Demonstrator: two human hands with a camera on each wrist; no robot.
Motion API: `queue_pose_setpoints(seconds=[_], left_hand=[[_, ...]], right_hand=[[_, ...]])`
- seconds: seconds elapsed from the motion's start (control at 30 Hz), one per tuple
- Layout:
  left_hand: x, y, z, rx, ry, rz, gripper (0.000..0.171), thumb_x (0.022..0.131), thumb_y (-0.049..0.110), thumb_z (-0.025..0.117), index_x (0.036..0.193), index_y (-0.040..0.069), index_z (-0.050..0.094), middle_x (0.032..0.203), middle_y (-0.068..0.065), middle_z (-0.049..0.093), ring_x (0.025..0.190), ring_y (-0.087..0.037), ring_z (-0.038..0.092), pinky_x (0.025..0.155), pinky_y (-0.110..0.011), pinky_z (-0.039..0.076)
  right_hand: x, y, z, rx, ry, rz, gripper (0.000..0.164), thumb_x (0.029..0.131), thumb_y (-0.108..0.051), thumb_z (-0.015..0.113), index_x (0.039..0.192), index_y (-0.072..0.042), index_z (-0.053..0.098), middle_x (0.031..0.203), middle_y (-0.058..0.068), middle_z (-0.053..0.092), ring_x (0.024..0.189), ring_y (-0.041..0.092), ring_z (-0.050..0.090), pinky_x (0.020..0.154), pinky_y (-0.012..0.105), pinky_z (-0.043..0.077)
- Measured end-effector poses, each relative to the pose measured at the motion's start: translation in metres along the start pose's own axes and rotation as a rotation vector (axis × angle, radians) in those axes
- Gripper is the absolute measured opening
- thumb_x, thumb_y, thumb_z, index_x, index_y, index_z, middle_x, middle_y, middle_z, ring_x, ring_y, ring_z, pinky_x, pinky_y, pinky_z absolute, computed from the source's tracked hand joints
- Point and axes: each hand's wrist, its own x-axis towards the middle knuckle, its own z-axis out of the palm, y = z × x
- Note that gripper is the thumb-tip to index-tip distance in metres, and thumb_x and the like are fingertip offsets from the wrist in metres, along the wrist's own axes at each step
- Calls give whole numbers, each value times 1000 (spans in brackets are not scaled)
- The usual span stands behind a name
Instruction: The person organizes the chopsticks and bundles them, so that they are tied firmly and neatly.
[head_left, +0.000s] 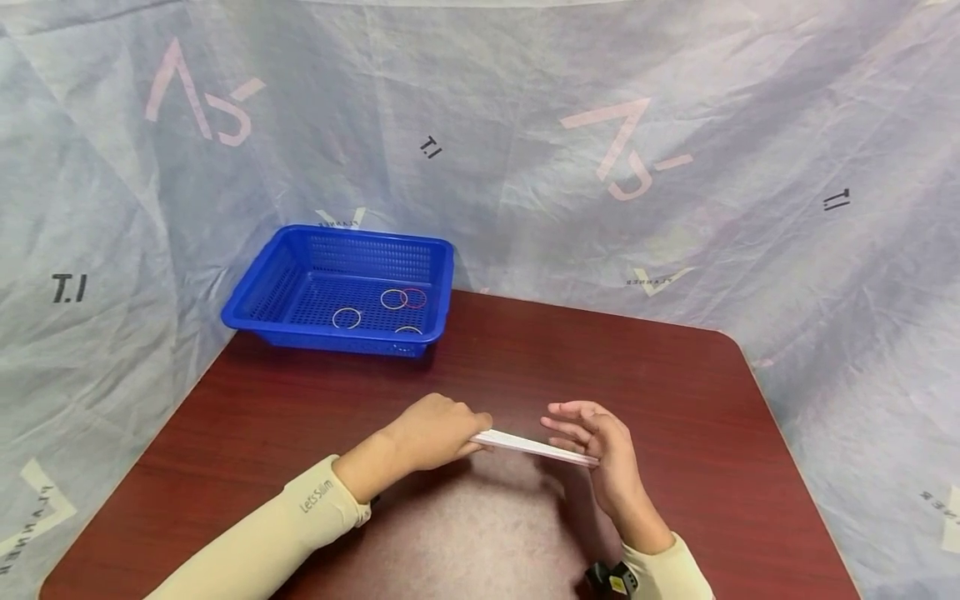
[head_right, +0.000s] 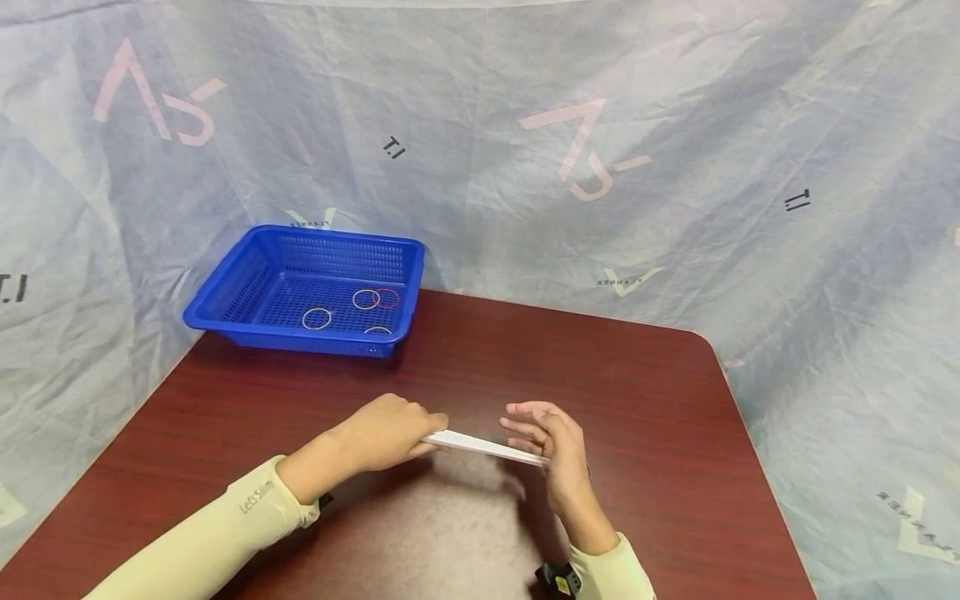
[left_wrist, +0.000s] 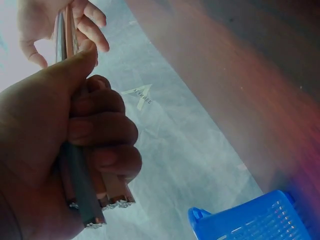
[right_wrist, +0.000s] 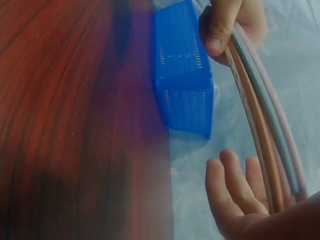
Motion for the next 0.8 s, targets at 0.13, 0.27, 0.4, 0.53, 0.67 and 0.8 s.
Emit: queue_pose_setpoints(seconds=[0.13,0.27,0.4,0.53,0.67,0.8], left_hand=[[1,1,3,13,2,11,33,101,50,65,87,20,63,68,5,67,61,-16,68,56,-37,52],[5,7,6,58,-18,3,36,100,53,65,86,20,64,68,5,67,59,-16,67,57,-37,53],[8,11,7,98,-33,-20,41,100,56,64,83,19,65,68,4,68,59,-16,68,57,-37,54],[7,11,7,64,-41,-45,39,100,52,65,83,18,64,69,2,69,61,-18,70,58,-39,55],[3,9,3,7,-59,-65,30,99,43,69,85,17,63,70,2,68,64,-19,70,61,-40,56],[-3,5,-1,-19,-53,-90,37,100,49,66,83,17,62,70,2,66,64,-19,69,61,-40,56]], right_hand=[[0,1,0,-31,-12,6,47,110,-21,27,116,4,66,115,-5,79,109,19,79,91,32,61],[0,2,7,-113,46,45,51,109,-22,27,117,8,67,110,-8,80,106,13,78,91,27,59],[2,2,14,-183,112,52,52,108,-23,29,116,9,69,109,-5,81,102,10,77,94,28,56],[6,-1,18,-189,142,38,51,109,-24,30,109,0,74,107,-7,81,100,9,76,94,31,54],[5,-11,13,-184,133,17,48,111,-24,32,107,-5,76,108,-6,81,100,7,76,92,30,55],[-1,-22,-14,-479,142,28,40,111,-21,39,113,0,74,111,7,79,97,6,73,88,27,56]])
